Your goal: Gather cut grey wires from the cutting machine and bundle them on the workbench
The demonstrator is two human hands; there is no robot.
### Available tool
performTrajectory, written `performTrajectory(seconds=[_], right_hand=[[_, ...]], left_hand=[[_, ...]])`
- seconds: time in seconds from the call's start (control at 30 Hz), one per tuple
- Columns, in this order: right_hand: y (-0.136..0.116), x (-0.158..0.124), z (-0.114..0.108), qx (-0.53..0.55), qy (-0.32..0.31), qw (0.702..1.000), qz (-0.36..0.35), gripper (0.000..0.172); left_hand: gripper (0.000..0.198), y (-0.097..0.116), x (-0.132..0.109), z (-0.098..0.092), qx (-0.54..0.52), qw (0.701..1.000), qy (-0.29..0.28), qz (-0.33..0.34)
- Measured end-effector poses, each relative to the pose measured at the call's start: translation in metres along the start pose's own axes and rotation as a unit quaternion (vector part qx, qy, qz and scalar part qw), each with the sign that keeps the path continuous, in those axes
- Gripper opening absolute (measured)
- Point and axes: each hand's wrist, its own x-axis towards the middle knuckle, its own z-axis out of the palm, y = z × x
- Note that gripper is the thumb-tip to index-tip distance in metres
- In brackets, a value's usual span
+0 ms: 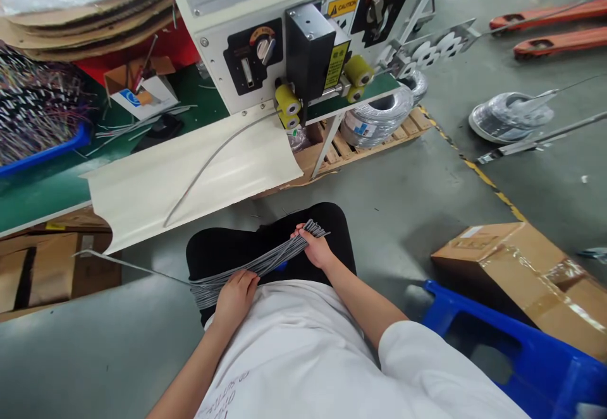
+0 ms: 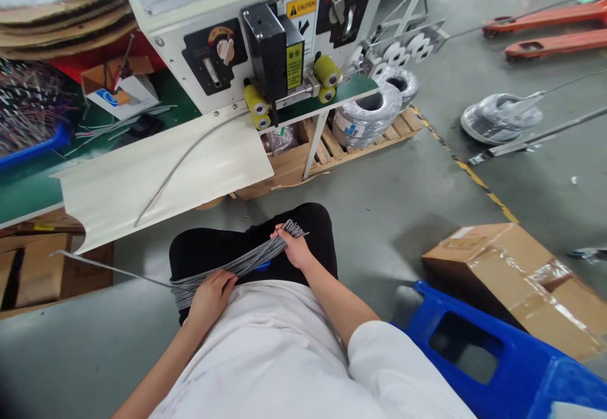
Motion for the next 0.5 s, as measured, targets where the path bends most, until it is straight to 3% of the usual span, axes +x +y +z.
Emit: performTrajectory(seconds=[0.13, 0.3, 0.4, 0.5], right_hand=[[0.002, 0.001, 0.0, -0.002, 0.007, 1.0, -0.002, 0.029], [0.005, 0.001, 0.0, -0.001, 0.002, 1.0, -0.015, 0.033], [0.005, 0.0, -0.001, 0.002, 0.001, 1.0, -0.028, 0.034], [0.005, 0.0, -0.002, 0.009, 0.003, 1.0, -0.029, 0.035]], left_hand=[[0.022, 0.001, 0.005, -0.002, 0.008, 1.0, 0.006, 0.021], [0.019, -0.01, 0.001, 0.005, -0.062, 0.997, 0.007, 0.042], [0.028, -0.039, -0.013, 0.012, -0.053, 0.998, 0.041, -0.002], [0.035, -0.082, -0.026, 0.016, -0.03, 0.996, 0.073, -0.029]])
